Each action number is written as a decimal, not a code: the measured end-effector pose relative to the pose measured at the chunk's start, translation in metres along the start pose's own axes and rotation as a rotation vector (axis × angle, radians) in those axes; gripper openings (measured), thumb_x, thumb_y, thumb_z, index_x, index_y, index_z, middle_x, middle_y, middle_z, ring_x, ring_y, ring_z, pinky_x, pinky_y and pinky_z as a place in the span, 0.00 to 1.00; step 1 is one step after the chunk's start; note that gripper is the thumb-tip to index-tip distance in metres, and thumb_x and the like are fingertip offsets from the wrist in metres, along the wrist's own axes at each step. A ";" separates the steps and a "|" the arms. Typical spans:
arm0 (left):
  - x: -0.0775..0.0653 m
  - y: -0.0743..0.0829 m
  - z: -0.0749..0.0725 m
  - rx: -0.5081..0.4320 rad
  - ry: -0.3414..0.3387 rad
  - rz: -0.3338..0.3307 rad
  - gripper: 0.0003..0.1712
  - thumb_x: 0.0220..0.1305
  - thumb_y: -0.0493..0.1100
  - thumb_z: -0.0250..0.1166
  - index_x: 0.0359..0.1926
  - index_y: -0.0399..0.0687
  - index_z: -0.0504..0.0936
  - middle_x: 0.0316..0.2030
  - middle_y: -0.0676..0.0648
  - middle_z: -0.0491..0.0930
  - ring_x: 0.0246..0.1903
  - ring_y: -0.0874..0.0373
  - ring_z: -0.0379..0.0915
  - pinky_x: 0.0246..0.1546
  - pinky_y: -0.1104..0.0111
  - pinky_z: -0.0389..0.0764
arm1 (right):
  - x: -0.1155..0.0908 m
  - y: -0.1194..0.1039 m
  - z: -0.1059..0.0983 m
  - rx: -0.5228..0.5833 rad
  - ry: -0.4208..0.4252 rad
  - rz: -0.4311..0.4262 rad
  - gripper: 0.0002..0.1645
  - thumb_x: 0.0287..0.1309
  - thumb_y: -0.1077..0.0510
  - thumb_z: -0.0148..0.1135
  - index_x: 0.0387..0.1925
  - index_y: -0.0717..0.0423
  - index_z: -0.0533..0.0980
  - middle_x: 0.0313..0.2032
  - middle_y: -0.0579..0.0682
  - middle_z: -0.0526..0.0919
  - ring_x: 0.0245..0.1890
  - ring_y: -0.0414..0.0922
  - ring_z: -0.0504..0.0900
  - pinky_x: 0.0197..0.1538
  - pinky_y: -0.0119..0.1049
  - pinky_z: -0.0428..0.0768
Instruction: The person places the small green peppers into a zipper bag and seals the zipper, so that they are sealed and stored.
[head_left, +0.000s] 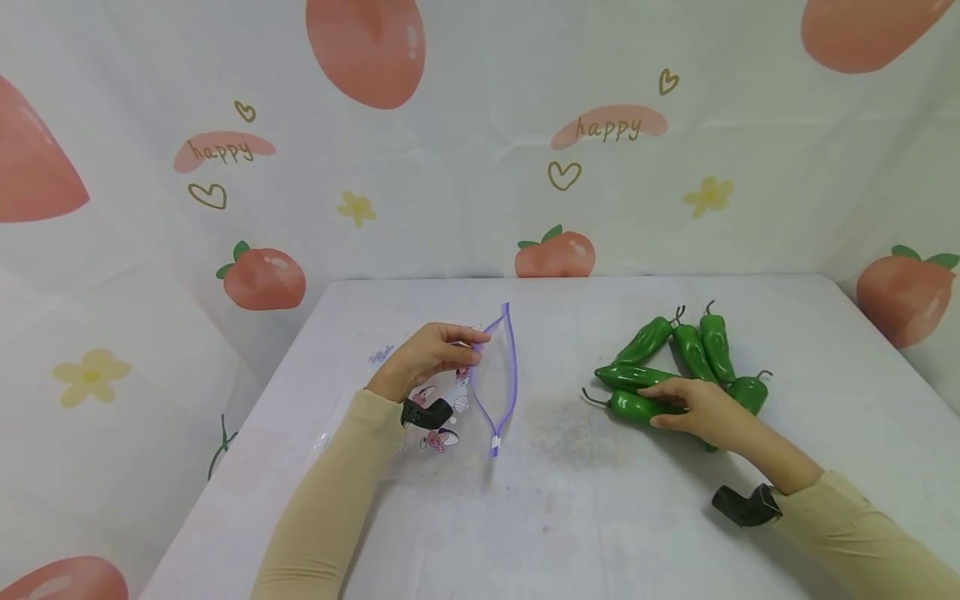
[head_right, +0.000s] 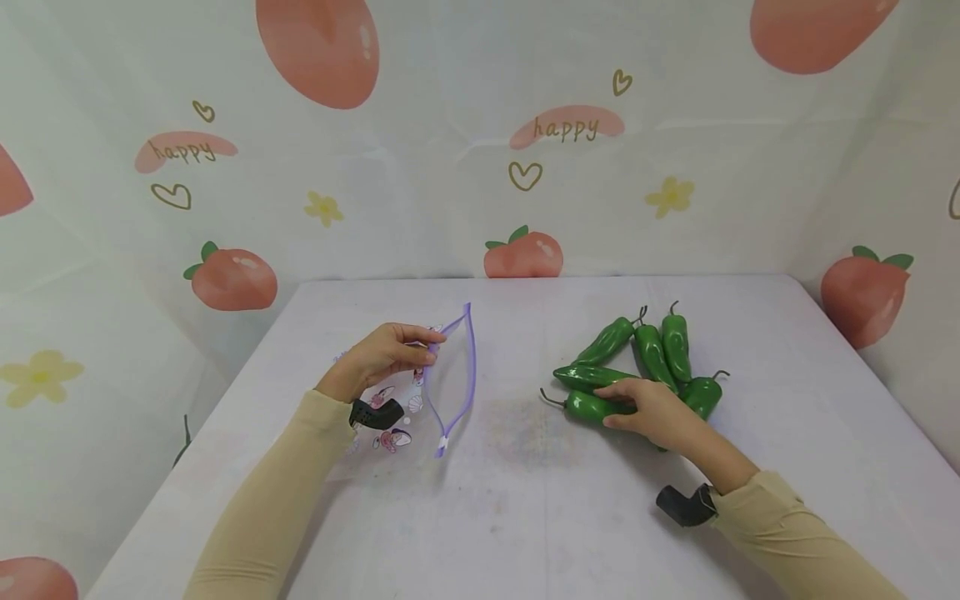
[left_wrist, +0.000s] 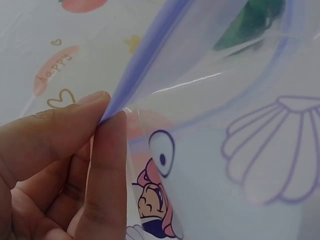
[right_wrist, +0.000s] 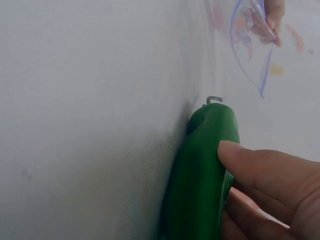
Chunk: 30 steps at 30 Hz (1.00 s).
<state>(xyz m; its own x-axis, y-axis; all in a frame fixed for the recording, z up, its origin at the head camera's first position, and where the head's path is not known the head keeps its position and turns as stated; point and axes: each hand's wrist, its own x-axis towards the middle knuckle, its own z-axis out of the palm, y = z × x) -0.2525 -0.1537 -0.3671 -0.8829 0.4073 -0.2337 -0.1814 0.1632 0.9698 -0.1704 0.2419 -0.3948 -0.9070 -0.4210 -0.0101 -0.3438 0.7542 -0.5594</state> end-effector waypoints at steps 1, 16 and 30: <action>0.000 0.000 0.000 -0.001 0.002 -0.002 0.22 0.59 0.28 0.65 0.56 0.30 0.77 0.34 0.50 0.79 0.26 0.60 0.73 0.31 0.72 0.78 | 0.000 0.000 0.000 -0.003 -0.007 0.006 0.26 0.52 0.56 0.71 0.53 0.60 0.79 0.53 0.65 0.80 0.55 0.64 0.76 0.53 0.59 0.75; -0.001 0.000 -0.001 -0.016 0.013 -0.013 0.23 0.59 0.28 0.65 0.57 0.28 0.76 0.34 0.49 0.78 0.27 0.60 0.74 0.31 0.73 0.79 | 0.000 0.001 0.004 -0.022 -0.035 0.031 0.28 0.53 0.49 0.71 0.55 0.55 0.79 0.56 0.66 0.77 0.59 0.67 0.72 0.55 0.63 0.72; -0.002 0.000 -0.001 0.000 0.012 -0.008 0.23 0.59 0.29 0.66 0.56 0.29 0.77 0.34 0.49 0.78 0.27 0.60 0.74 0.32 0.73 0.79 | -0.001 0.000 0.003 -0.018 -0.038 0.028 0.29 0.54 0.50 0.70 0.56 0.56 0.78 0.56 0.66 0.78 0.59 0.67 0.71 0.54 0.63 0.72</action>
<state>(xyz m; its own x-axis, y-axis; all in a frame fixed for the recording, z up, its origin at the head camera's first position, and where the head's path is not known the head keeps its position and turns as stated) -0.2514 -0.1556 -0.3663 -0.8866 0.3950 -0.2409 -0.1888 0.1665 0.9678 -0.1688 0.2403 -0.3974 -0.9066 -0.4181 -0.0575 -0.3228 0.7746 -0.5438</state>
